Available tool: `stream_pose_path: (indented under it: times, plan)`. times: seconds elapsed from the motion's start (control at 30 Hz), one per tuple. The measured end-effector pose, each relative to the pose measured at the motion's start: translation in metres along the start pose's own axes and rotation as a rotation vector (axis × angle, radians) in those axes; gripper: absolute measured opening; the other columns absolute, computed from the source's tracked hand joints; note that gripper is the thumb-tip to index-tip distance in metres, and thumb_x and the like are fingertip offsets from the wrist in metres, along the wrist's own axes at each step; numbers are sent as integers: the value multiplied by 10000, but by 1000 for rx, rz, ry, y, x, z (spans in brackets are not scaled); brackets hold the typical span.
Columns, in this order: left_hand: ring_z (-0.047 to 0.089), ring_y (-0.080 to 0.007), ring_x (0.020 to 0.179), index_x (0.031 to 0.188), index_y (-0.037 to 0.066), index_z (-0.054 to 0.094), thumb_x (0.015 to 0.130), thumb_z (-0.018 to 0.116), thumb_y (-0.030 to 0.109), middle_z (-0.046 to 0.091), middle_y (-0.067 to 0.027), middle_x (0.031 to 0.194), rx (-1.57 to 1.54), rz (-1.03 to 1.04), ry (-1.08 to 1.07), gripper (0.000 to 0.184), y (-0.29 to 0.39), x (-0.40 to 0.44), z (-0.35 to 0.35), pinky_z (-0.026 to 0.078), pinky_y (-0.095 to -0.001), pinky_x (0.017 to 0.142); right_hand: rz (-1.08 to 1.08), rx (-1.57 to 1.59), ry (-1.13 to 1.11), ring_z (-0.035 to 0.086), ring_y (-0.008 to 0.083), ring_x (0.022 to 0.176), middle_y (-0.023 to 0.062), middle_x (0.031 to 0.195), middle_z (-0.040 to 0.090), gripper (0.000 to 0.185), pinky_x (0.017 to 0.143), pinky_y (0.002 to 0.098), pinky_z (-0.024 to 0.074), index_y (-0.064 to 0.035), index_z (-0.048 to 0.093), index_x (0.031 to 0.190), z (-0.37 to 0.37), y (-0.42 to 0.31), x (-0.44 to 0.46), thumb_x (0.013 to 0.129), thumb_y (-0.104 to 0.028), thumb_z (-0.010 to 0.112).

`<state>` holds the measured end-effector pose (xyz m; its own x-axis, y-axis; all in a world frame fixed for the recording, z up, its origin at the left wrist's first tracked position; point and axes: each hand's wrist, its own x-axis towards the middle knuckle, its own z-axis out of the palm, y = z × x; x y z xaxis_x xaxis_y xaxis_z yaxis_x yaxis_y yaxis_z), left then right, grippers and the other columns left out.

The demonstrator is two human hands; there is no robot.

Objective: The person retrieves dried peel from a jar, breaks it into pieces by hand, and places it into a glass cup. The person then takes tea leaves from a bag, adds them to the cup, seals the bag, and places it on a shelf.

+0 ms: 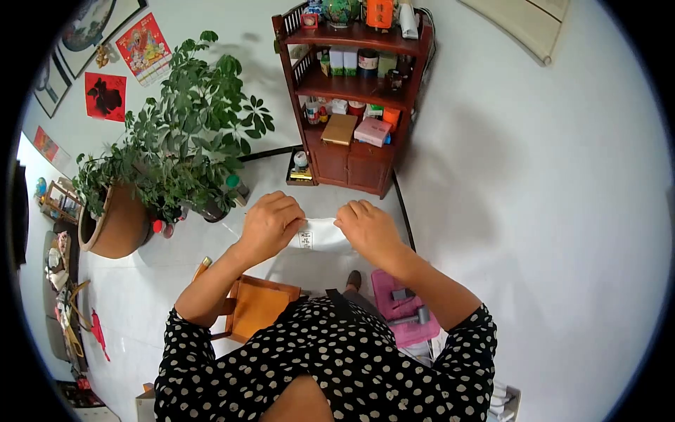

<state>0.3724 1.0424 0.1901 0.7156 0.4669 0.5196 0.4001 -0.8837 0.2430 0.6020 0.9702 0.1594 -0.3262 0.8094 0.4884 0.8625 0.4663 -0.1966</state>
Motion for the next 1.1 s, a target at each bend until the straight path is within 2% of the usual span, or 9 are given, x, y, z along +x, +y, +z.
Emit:
stream_pose_path:
  times: [0.2,0.4,0.6,0.7,0.8,0.83,1.0,1.03,1.1]
  plan:
    - [587,-268,792,777,58,641,739,713,77,632,-56,819,4,-24,-9,84,-72,76,25,473,-385,726,75,319,18,601,302,848,99,888,593,103,732,392,496,-49,582,869,-2,94,56,872,-123,654]
    - [580,-269,824,795,57,651,747,703,67,631,-56,835,24,-49,-2,71,-142,137,44,459,-388,768,95,361,76,590,322,780,103,862,592,83,694,410,482,-32,600,889,26,156,111,841,-47,666]
    - [567,-275,820,799,52,646,753,695,54,622,-60,831,26,14,34,67,-218,197,50,440,-388,801,305,599,89,626,248,830,93,932,621,89,709,337,503,-9,654,943,56,204,165,864,-48,667]
    - [564,-278,820,797,50,637,765,696,58,622,-62,836,-45,87,29,68,-262,222,52,436,-391,803,350,826,48,633,198,912,85,1062,642,226,760,302,510,-8,655,1101,77,232,185,904,-119,658]
    - [568,-278,831,795,48,628,786,701,81,623,-64,841,-131,159,14,81,-302,245,57,436,-391,802,441,815,-49,625,195,964,88,1180,627,338,808,305,510,-25,616,1224,93,244,206,939,-205,631]
    - [568,-278,835,796,48,629,787,702,85,622,-63,840,-159,188,21,83,-310,256,59,437,-390,803,509,928,-73,629,207,943,107,1138,650,378,812,318,504,-22,591,1238,116,256,205,959,-276,609]
    - [565,-270,879,827,51,646,795,705,115,625,-63,851,-160,276,47,93,-362,305,87,445,-396,822,552,783,55,623,197,891,127,1005,675,330,786,337,496,18,602,1168,161,272,234,994,-260,561]
    - [565,-262,920,841,57,648,795,701,116,628,-59,871,-148,262,29,91,-373,312,95,453,-399,897,562,744,106,621,193,882,130,985,678,326,779,340,495,26,602,1155,170,275,240,999,-256,554]
    - [562,-258,954,841,63,646,793,701,114,628,-53,888,-111,238,60,89,-390,322,112,443,-405,959,733,833,98,621,194,878,128,987,677,336,774,351,495,40,601,1144,188,284,250,1012,-262,533]
